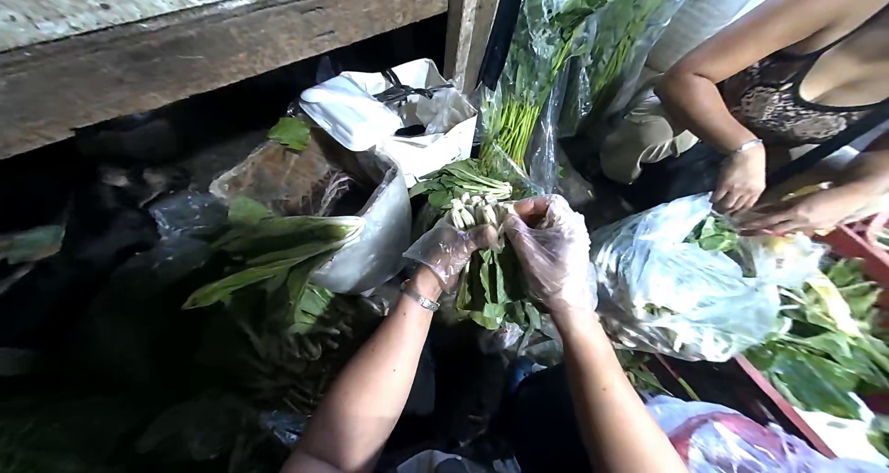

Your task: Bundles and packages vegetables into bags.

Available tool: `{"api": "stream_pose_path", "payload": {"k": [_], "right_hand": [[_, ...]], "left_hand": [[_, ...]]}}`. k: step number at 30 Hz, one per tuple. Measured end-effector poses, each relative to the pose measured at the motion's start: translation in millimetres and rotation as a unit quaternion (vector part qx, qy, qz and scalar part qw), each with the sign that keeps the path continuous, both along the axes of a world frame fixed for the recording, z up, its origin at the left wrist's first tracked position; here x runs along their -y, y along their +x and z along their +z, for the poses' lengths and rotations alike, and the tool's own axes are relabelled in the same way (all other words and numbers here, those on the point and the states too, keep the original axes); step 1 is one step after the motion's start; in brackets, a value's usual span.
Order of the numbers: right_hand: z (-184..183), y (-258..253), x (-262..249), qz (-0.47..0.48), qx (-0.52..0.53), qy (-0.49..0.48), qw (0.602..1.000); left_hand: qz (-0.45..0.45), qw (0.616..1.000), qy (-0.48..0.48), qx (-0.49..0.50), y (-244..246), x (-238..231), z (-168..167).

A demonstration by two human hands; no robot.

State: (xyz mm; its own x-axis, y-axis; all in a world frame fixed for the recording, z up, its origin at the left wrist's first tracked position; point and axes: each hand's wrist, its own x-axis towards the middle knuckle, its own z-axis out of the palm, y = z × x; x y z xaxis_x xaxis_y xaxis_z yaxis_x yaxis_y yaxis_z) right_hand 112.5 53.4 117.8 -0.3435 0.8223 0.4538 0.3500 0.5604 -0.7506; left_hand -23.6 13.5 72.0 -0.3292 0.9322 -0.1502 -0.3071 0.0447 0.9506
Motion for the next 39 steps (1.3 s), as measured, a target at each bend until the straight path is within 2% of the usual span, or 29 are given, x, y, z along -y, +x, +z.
{"api": "stream_pose_path", "payload": {"k": [2,4,7,9,11,13,17,19,22,25,30,32,34,37,39], "right_hand": [[-2,-3,7,-0.025,0.076,0.040,0.996],[-7,-4,9,-0.007,0.106,0.026,0.994],[-19,-1,5,0.036,0.003,-0.069,0.997],[-13,2,5,0.041,-0.055,-0.135,0.989],[-1,7,2,0.036,-0.038,-0.176,0.983],[10,16,-6,0.049,0.020,-0.190,0.980],[22,30,-13,0.094,0.063,-0.176,0.978],[18,28,-8,0.074,0.058,-0.158,0.983],[-1,11,6,-0.003,-0.006,-0.127,0.992],[-26,-6,17,-0.057,-0.051,-0.062,0.995],[-32,-22,33,-0.103,0.005,0.090,0.991],[-27,-25,42,-0.084,-0.024,0.037,0.996],[-23,-19,42,-0.027,-0.100,-0.040,0.994],[-20,-5,30,0.019,-0.160,-0.066,0.985],[-23,1,22,0.021,-0.183,-0.066,0.981]], "left_hand": [[0.016,0.997,-0.071,-0.026,4,-3,2],[0.030,0.992,-0.115,-0.042,5,-5,4],[0.026,0.996,-0.077,-0.028,1,-3,0],[0.011,0.999,-0.050,-0.014,0,-2,1],[-0.015,0.998,-0.049,-0.027,-2,-1,7],[-0.042,0.997,-0.030,-0.050,-2,-1,8],[-0.067,0.984,-0.046,-0.162,-1,-2,12],[-0.043,0.977,-0.069,-0.198,3,-3,11],[0.033,0.989,-0.086,-0.111,15,-7,8],[0.024,0.999,-0.012,0.020,17,-1,-5],[0.021,0.999,0.003,-0.048,13,0,-9],[0.028,0.998,0.008,-0.047,10,1,-8],[0.017,0.999,0.045,-0.020,8,3,-6],[-0.017,0.992,0.121,0.038,5,2,-9],[-0.032,0.990,0.135,0.021,5,0,-12]]}}
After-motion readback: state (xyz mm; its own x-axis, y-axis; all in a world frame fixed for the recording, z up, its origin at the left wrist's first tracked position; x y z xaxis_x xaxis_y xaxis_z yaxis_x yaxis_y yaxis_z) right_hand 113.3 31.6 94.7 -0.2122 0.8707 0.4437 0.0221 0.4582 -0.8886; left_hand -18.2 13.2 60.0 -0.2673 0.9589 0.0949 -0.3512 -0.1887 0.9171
